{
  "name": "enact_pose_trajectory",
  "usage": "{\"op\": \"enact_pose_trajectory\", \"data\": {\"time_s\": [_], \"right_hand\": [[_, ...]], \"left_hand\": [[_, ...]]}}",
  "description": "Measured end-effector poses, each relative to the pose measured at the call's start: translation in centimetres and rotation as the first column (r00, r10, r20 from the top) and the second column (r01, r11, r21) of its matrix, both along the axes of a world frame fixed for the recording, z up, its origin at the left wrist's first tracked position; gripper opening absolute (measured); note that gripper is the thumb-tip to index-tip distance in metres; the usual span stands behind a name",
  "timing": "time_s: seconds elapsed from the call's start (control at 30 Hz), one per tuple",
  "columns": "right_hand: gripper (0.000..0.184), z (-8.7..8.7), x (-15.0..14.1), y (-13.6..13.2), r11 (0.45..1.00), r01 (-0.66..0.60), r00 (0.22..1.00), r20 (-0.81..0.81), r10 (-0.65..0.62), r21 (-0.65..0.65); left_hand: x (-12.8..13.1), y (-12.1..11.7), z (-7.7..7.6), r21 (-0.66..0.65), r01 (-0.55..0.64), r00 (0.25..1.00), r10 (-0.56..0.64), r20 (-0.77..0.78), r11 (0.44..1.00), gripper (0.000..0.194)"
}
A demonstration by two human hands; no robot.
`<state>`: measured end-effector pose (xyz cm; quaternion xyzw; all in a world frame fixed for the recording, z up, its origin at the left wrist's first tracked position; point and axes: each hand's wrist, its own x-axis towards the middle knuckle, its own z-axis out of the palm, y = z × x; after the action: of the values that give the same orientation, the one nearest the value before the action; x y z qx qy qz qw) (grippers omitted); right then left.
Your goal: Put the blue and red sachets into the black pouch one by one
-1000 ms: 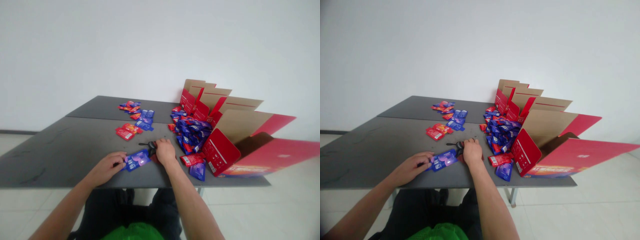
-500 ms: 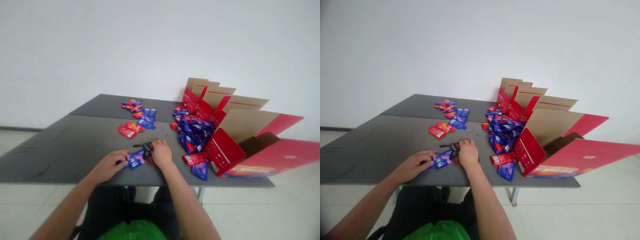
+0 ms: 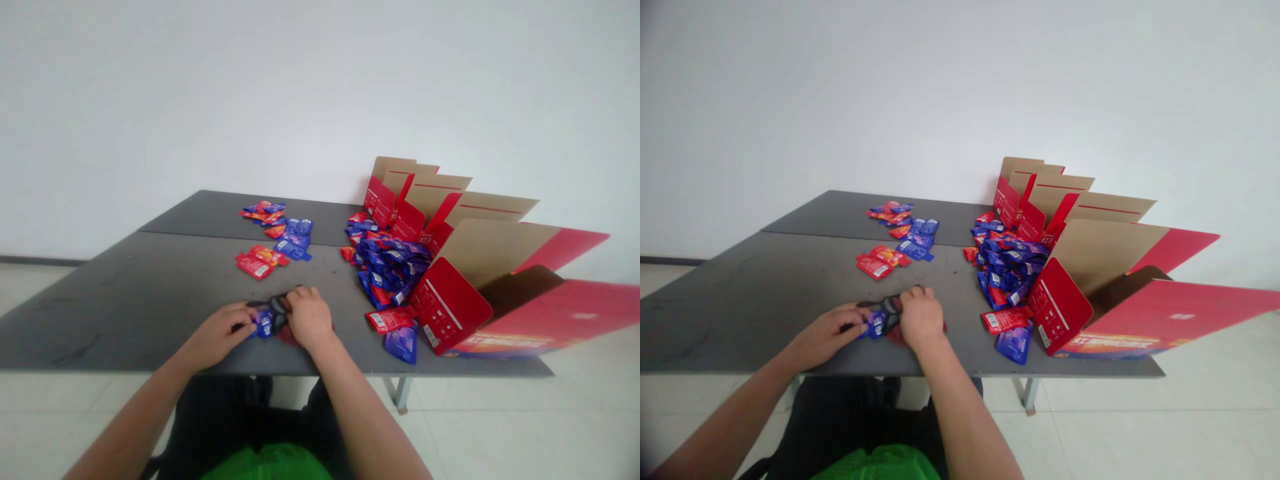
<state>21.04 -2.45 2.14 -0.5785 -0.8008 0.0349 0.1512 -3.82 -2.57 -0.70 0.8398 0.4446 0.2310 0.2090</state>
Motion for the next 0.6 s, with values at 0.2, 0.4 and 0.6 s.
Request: {"op": "enact_pose_trajectory", "data": {"time_s": [0.2,0.4,0.6], "right_hand": [[0.018,2.5,1.6,0.4,0.986,0.156,0.987,-0.05,-0.153,0.058],[0.014,0.2,-1.9,-2.1,0.983,-0.167,0.985,-0.034,0.17,0.071],[0.02,1.0,2.8,0.4,0.961,0.27,0.962,-0.019,-0.271,-0.06]], "left_hand": [[0.0,0.2,0.4,-0.016,0.077,0.996,-0.077,-0.038,0.997,0.035],[-0.5,0.4,-1.0,0.031,-0.074,0.997,0.074,0.003,0.997,0.036],[0.4,-0.1,1.1,-0.029,0.044,0.999,-0.044,-0.02,0.999,0.036]]}}
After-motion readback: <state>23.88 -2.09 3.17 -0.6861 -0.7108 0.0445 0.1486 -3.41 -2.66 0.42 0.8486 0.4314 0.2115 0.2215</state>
